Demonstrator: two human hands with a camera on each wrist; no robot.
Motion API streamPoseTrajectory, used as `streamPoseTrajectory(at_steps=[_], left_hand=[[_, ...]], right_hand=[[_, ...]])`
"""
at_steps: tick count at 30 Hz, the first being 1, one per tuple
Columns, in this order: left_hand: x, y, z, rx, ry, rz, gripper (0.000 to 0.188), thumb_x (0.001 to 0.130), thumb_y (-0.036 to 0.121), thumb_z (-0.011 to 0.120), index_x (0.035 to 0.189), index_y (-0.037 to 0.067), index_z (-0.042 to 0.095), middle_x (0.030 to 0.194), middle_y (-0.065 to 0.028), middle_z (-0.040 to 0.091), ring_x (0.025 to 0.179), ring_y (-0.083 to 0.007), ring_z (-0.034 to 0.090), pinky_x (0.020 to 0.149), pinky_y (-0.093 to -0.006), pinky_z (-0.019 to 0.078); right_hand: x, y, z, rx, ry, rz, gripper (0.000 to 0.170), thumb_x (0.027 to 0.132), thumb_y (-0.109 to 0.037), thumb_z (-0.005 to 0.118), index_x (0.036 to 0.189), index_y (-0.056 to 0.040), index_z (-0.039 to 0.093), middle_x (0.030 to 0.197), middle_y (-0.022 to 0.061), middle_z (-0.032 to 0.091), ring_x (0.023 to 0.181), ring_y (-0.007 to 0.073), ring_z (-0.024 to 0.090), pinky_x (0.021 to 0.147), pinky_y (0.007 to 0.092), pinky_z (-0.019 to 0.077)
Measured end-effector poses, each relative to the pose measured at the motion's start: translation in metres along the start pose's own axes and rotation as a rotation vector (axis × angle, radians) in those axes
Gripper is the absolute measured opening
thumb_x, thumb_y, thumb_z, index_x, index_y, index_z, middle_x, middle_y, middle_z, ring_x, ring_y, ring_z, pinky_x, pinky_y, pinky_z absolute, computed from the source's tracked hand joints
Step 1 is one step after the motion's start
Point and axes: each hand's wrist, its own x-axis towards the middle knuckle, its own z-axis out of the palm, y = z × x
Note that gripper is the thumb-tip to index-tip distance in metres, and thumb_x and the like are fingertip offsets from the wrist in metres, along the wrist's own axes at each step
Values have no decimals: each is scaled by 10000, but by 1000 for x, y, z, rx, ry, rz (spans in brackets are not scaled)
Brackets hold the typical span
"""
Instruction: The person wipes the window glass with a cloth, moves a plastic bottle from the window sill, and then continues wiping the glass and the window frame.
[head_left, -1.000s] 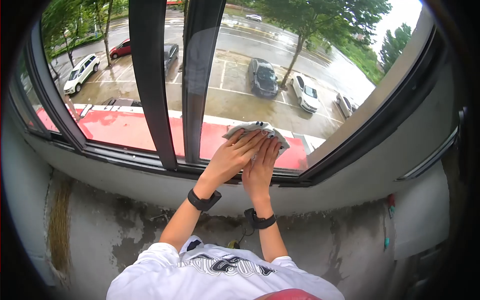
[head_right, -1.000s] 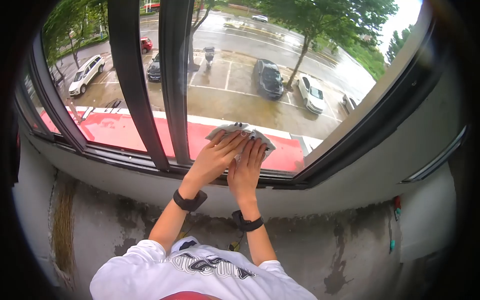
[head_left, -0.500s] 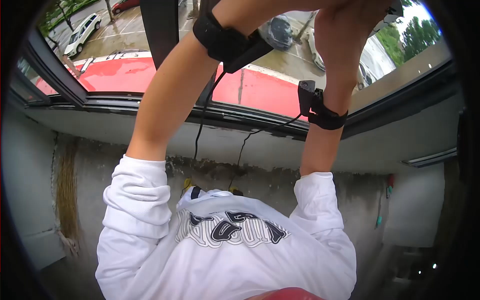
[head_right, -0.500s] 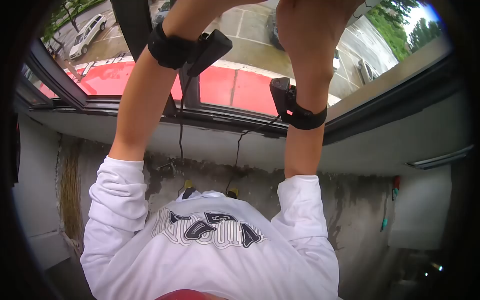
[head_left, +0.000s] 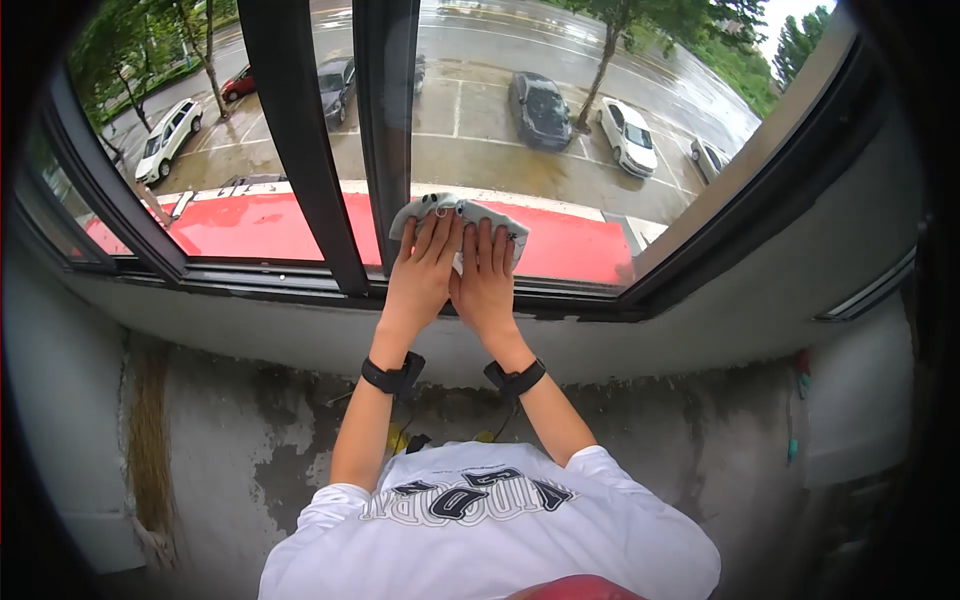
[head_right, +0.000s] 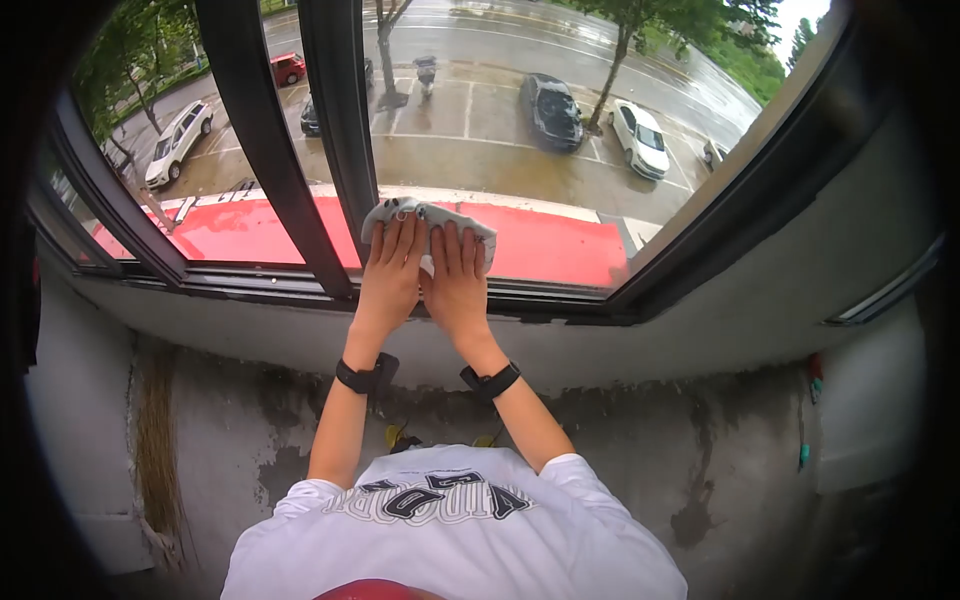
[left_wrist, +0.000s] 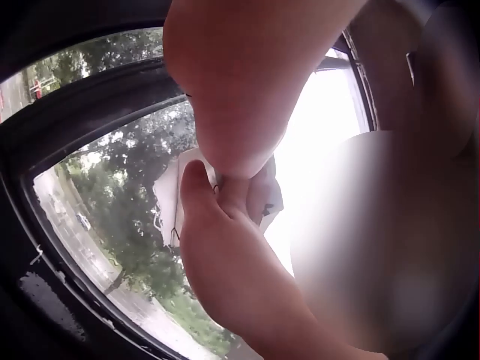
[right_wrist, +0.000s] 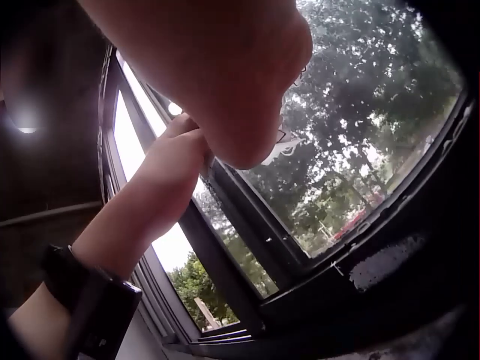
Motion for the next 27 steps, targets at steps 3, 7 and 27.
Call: streamPoseTrajectory(at_steps=[3,7,27], left_hand=[[9,-4,-11,37,-34,25,717,850,43,575,1545,-21,413,1610,-165,414,1517,-337,347,1264,-542,251],[74,3,-43,69,101,81,758,841,19,572,1572,-20,378,1641,-167,370,1541,-345,305,1266,-555,231],[177,25,-87,110,364,136,757,845,-71,520,1578,-65,332,1670,-262,265,1573,-434,189,1267,-587,145]], right_hand=[[9,-1,-14,-1,6,20,722,952,-311,667,1566,-29,412,1628,205,370,1513,427,309,1231,574,241],[67,6,-67,9,142,-37,742,954,-300,667,1583,-25,387,1669,182,311,1529,417,281,1230,555,250],[163,26,-156,-47,368,-142,786,922,-323,681,1601,-68,377,1688,106,317,1557,336,266,1259,502,214]])
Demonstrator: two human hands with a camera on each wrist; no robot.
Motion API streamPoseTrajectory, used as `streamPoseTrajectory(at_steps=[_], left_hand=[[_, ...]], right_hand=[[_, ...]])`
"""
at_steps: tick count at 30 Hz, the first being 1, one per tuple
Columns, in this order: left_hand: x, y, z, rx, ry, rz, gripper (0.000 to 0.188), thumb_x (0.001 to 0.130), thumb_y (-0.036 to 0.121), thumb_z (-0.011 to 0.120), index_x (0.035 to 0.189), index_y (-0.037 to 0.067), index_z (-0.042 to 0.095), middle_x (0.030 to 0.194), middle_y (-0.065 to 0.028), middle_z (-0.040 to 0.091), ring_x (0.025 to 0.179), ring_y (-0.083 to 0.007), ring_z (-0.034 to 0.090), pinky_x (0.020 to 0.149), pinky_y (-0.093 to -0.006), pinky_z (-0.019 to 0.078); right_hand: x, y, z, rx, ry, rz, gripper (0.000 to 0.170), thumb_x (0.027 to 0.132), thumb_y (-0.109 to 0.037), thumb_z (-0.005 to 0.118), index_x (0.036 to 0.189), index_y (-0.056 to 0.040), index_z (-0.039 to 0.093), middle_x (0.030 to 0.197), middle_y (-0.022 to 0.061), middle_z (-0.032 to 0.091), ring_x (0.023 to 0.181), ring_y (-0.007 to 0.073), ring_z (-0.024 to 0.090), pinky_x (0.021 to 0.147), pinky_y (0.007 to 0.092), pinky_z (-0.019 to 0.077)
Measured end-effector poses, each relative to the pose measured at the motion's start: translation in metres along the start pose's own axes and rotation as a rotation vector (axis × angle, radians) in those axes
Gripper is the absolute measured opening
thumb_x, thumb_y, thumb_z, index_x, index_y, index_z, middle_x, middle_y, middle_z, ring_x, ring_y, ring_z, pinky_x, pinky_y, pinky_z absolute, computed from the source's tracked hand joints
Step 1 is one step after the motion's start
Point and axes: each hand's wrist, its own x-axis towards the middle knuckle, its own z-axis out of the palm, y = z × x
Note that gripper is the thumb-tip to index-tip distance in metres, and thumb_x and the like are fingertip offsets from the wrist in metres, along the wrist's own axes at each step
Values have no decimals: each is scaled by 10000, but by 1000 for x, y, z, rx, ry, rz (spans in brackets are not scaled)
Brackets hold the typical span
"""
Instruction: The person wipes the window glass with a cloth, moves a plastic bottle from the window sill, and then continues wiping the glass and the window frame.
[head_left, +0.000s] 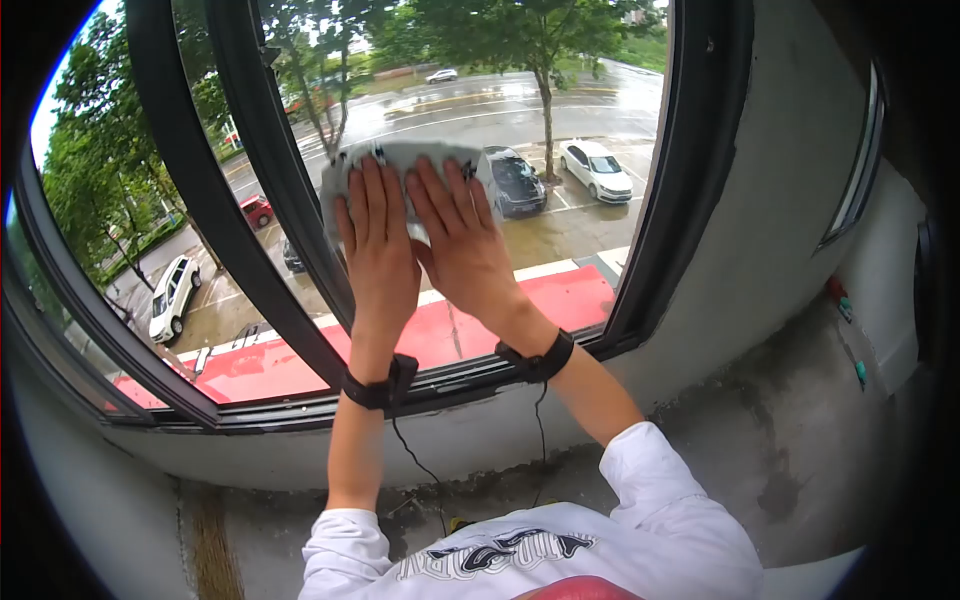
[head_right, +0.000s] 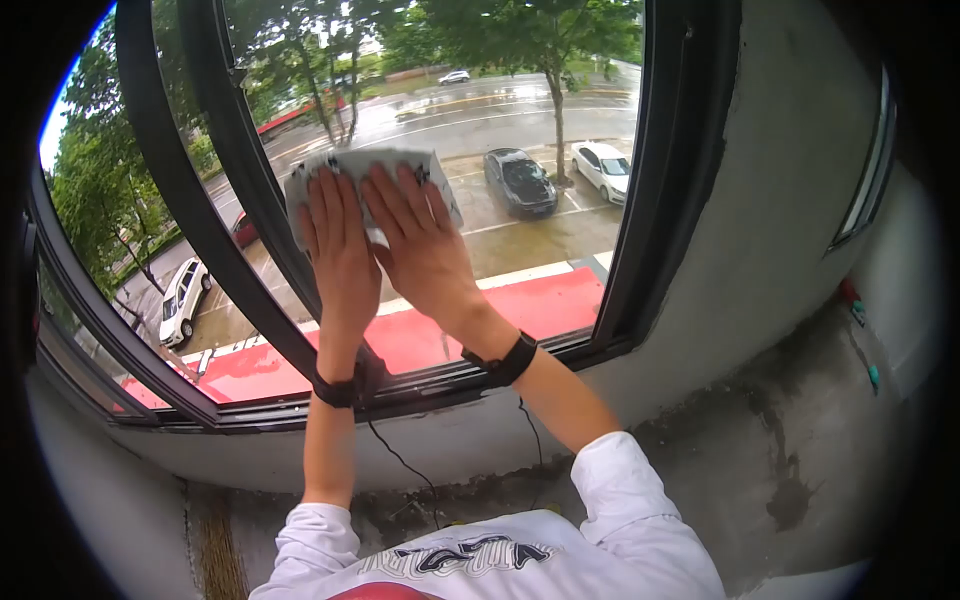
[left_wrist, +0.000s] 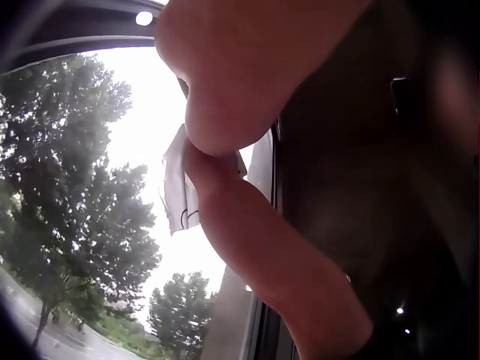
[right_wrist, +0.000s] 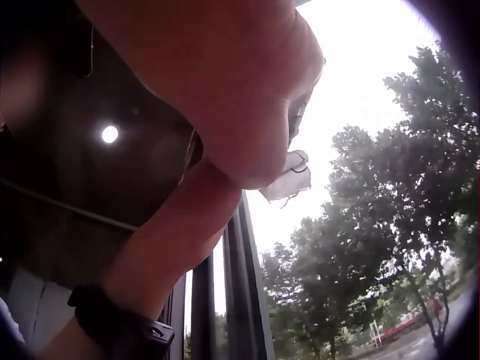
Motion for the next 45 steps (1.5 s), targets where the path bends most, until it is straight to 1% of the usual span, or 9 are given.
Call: streamPoseTrajectory(at_steps=[6,8,21,29,31,40,42,43,45], left_hand=[[-130,54,53,-119,-244,-142,654,936,55,528,1541,-118,350,1620,-318,316,1536,-488,241,1252,-616,146],[-134,68,63,-149,-260,-111,636,950,61,516,1538,-122,356,1610,-319,336,1524,-496,262,1250,-614,148],[-8,175,92,-335,-164,167,684,902,-14,519,1570,-44,378,1666,-207,323,1566,-367,266,1262,-565,177],[-96,176,107,-342,-358,141,698,902,59,519,1572,-57,361,1659,-231,321,1563,-390,258,1253,-573,190],[-80,166,104,-328,-364,141,696,913,64,518,1579,-51,351,1666,-236,304,1564,-399,251,1249,-576,193],[142,108,34,-308,218,252,671,965,88,517,1596,-31,322,1690,-243,237,1570,-424,210,1259,-574,155],[151,98,28,-261,268,299,684,954,72,511,1602,-25,312,1692,-239,235,1571,-426,199,1261,-573,153],[143,97,29,-257,266,297,684,954,72,511,1602,-25,312,1692,-239,235,1571,-426,199,1261,-573,153],[108,101,36,-278,192,193,704,939,66,513,1603,-32,304,1693,-245,224,1574,-428,189,1258,-582,157]], right_hand=[[-145,-13,31,-89,-230,160,710,940,-283,622,1576,-52,408,1650,138,369,1514,355,332,1243,490,246],[-161,1,29,-82,-355,169,738,941,-238,564,1595,21,342,1668,228,298,1542,445,256,1253,555,222],[-126,114,-74,-107,-168,330,758,953,-197,561,1603,59,266,1670,282,231,1561,461,196,1265,550,222],[-197,101,-50,-127,-316,338,760,916,-132,582,1589,72,294,1663,280,254,1551,473,215,1264,550,233],[-177,103,-53,-99,-266,303,736,904,-117,586,1571,68,337,1659,268,274,1540,480,234,1252,551,257],[66,130,-115,-140,145,-115,699,907,-139,557,1560,39,377,1666,236,286,1527,474,262,1231,562,278],[82,121,-119,-313,75,-132,710,944,-115,536,1588,62,294,1661,270,264,1563,471,144,1287,551,97],[76,118,-112,-309,75,-134,710,944,-115,536,1588,62,294,1661,270,264,1563,471,144,1287,551,97],[46,113,-88,-173,144,-94,704,910,-155,563,1563,35,377,1670,235,276,1533,473,248,1241,567,252]])
